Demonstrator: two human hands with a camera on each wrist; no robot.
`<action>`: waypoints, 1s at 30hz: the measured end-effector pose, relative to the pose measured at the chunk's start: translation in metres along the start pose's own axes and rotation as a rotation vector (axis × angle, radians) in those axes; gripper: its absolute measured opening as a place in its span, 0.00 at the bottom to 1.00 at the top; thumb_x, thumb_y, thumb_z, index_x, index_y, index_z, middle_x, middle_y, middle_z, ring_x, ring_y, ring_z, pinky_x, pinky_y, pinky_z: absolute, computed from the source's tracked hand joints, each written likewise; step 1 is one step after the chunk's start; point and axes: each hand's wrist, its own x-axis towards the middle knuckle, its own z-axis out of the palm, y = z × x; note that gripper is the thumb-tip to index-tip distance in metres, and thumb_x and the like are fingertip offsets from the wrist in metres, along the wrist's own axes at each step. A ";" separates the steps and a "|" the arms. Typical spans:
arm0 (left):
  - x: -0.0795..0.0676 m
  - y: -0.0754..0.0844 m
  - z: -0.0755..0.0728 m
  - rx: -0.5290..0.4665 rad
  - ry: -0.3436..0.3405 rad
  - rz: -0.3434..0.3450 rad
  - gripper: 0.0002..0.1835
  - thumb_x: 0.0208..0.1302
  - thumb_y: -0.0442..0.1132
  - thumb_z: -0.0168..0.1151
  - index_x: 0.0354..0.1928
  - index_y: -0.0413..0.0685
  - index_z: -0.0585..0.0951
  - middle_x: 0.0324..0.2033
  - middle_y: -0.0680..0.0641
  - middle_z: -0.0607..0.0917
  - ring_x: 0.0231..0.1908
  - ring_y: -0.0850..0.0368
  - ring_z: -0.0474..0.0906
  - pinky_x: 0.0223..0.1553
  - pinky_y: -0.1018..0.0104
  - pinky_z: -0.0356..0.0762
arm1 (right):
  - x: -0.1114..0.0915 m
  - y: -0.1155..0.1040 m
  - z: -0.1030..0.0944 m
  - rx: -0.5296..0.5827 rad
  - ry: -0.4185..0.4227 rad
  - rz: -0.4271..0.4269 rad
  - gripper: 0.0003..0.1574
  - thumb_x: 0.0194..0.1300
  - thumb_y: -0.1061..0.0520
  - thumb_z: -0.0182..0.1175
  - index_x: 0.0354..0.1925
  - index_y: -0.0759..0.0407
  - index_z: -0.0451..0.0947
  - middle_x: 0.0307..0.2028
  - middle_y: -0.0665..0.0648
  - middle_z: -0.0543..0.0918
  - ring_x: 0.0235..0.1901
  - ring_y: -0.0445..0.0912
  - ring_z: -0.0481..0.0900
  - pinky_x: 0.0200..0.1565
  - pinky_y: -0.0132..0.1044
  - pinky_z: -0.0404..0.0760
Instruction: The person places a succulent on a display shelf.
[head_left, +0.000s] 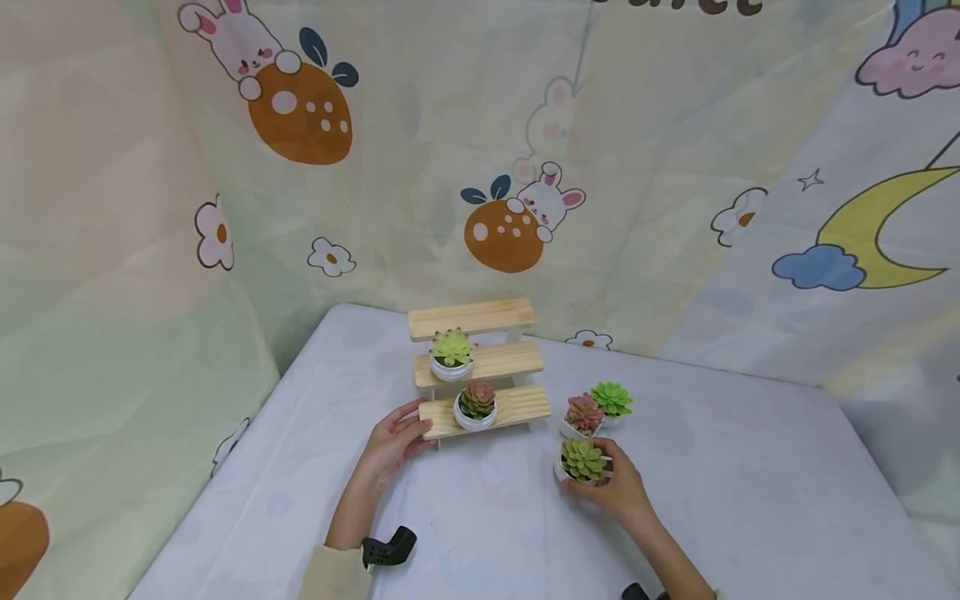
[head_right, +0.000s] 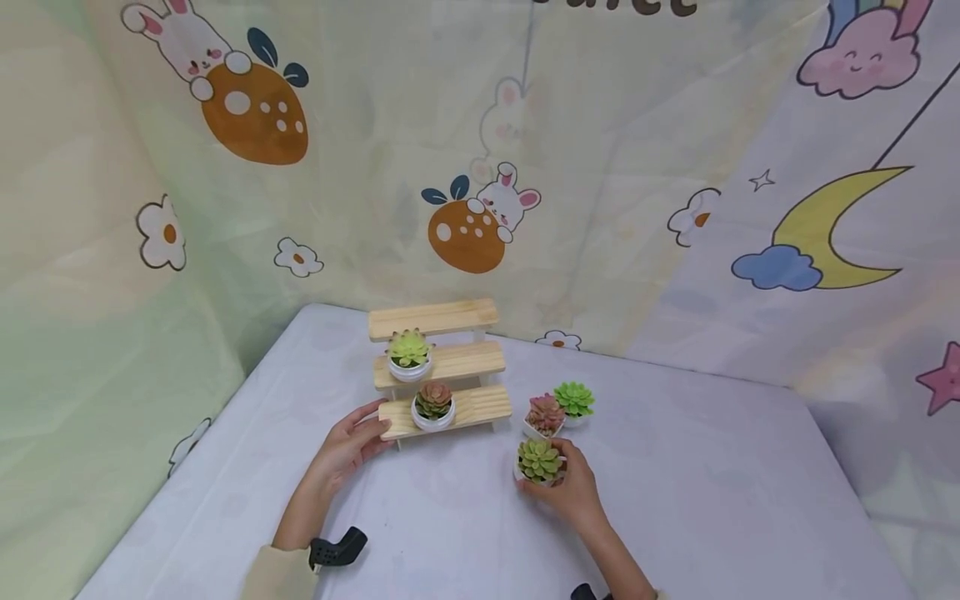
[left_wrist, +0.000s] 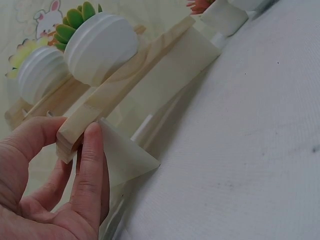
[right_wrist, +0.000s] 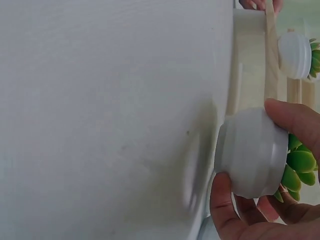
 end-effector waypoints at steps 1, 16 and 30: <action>0.000 0.000 0.000 0.000 0.005 -0.004 0.28 0.64 0.26 0.60 0.66 0.34 0.68 0.49 0.37 0.81 0.36 0.60 0.83 0.37 0.69 0.85 | 0.000 -0.001 0.000 0.000 -0.004 -0.007 0.47 0.44 0.58 0.80 0.59 0.66 0.69 0.51 0.65 0.76 0.43 0.52 0.76 0.34 0.31 0.79; -0.001 -0.001 0.000 -0.022 -0.014 0.011 0.27 0.65 0.26 0.59 0.66 0.33 0.68 0.45 0.41 0.83 0.36 0.60 0.83 0.37 0.69 0.85 | 0.002 -0.029 -0.011 -0.046 0.033 -0.224 0.45 0.46 0.55 0.79 0.59 0.64 0.70 0.53 0.65 0.76 0.47 0.55 0.77 0.42 0.40 0.83; -0.002 -0.002 0.000 -0.022 -0.018 0.019 0.27 0.65 0.26 0.59 0.66 0.32 0.68 0.46 0.40 0.82 0.36 0.59 0.83 0.37 0.69 0.85 | 0.016 -0.054 -0.014 -0.056 0.038 -0.378 0.42 0.46 0.58 0.79 0.57 0.67 0.72 0.50 0.65 0.79 0.45 0.52 0.76 0.38 0.35 0.80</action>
